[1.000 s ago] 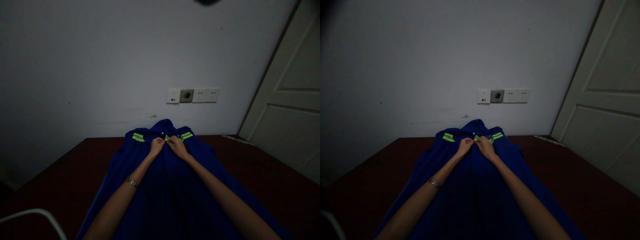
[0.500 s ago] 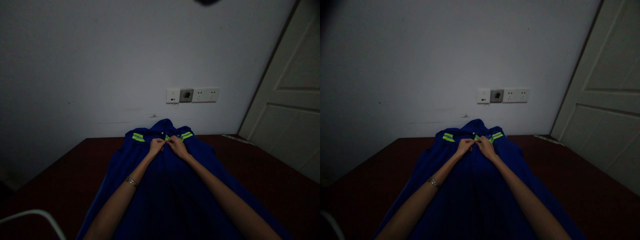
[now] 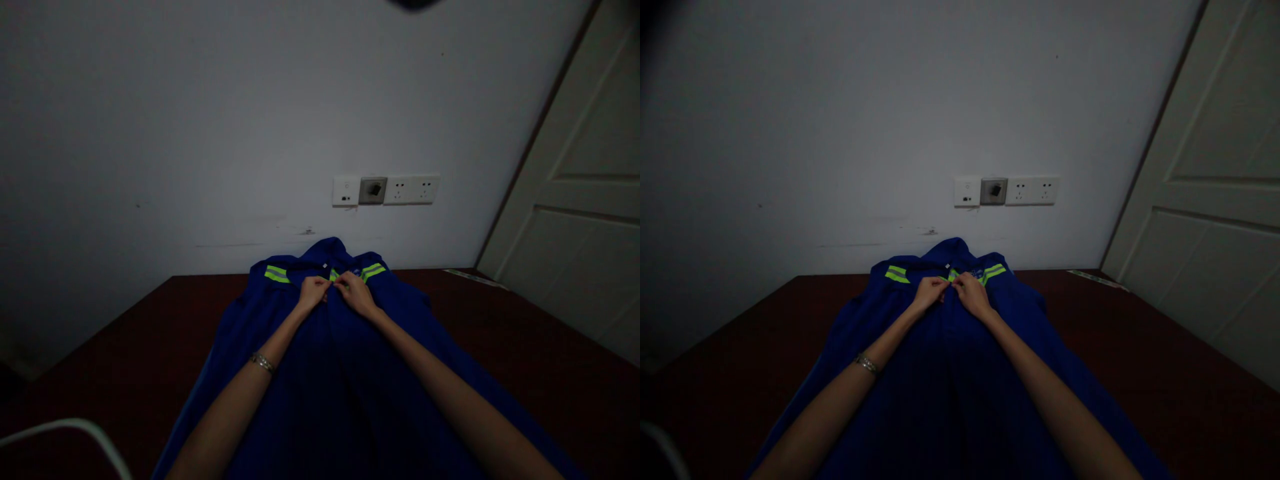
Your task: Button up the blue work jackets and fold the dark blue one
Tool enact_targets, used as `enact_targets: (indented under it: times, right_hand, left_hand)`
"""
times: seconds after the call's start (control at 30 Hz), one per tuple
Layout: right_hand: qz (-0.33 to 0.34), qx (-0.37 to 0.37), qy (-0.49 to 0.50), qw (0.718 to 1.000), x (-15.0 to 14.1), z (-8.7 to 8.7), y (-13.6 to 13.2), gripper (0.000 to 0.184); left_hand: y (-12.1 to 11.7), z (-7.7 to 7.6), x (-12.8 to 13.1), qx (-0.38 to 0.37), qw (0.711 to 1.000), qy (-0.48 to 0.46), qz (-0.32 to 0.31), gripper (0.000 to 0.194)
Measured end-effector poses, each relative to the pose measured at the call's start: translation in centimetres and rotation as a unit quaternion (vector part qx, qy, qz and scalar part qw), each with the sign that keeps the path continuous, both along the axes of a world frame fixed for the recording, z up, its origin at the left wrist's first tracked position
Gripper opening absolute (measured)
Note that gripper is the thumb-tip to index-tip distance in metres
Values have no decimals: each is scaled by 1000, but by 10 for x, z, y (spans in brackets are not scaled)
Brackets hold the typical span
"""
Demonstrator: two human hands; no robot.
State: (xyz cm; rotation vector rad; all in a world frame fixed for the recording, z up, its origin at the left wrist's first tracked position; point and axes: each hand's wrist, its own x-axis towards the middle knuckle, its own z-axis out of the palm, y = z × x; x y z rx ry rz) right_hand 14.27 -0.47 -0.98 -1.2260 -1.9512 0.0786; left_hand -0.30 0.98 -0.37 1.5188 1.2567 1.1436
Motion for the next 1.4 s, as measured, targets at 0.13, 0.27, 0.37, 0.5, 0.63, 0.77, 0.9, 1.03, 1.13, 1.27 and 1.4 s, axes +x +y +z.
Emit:
enact_targets:
  times: [0.13, 0.27, 0.37, 0.5, 0.63, 0.77, 0.9, 1.03, 1.13, 1.27, 1.4]
  right_hand:
    - [4, -5, 4, 1000, 1, 0, 0, 10]
    - [4, -10, 17, 1000, 1, 0, 0, 10]
    - [4, -21, 33, 999, 1, -2, 3, 11]
    - [14, -47, 73, 996, 1, -4, 6, 11]
    - [20, -77, 123, 989, 0, -6, 10, 11]
    - [21, -94, 157, 983, -2, -8, 12, 12]
    - [10, -133, 189, 973, -3, -9, 13, 11]
    - [6, -210, 253, 944, -5, -7, 13, 8]
    - [-2, -262, 310, 914, -7, -6, 14, 5]
    - [-8, -282, 337, 898, -7, -5, 14, 4]
    - [-13, -310, 362, 879, -6, -4, 14, 5]
  left_hand:
    - [0, 0, -1, -9, 1000, 3, 0, 19]
    - [0, 0, -1, -19, 1000, 5, 2, 19]
    - [0, 0, -1, -21, 1000, 4, 3, 19]
    - [2, -1, -1, -26, 1000, 3, 1, 19]
    - [4, -4, -3, -8, 1000, 12, -9, 19]
    - [5, -8, -5, 32, 998, 44, -13, 22]
    - [4, -8, -6, 55, 996, 71, -18, 24]
    - [3, -8, -6, 53, 996, 69, -14, 21]
    - [3, -7, -6, 37, 998, 46, -23, 16]
    - [3, -6, -5, 19, 999, 22, -30, 10]
    - [2, -4, -6, 14, 999, 21, -33, 8]
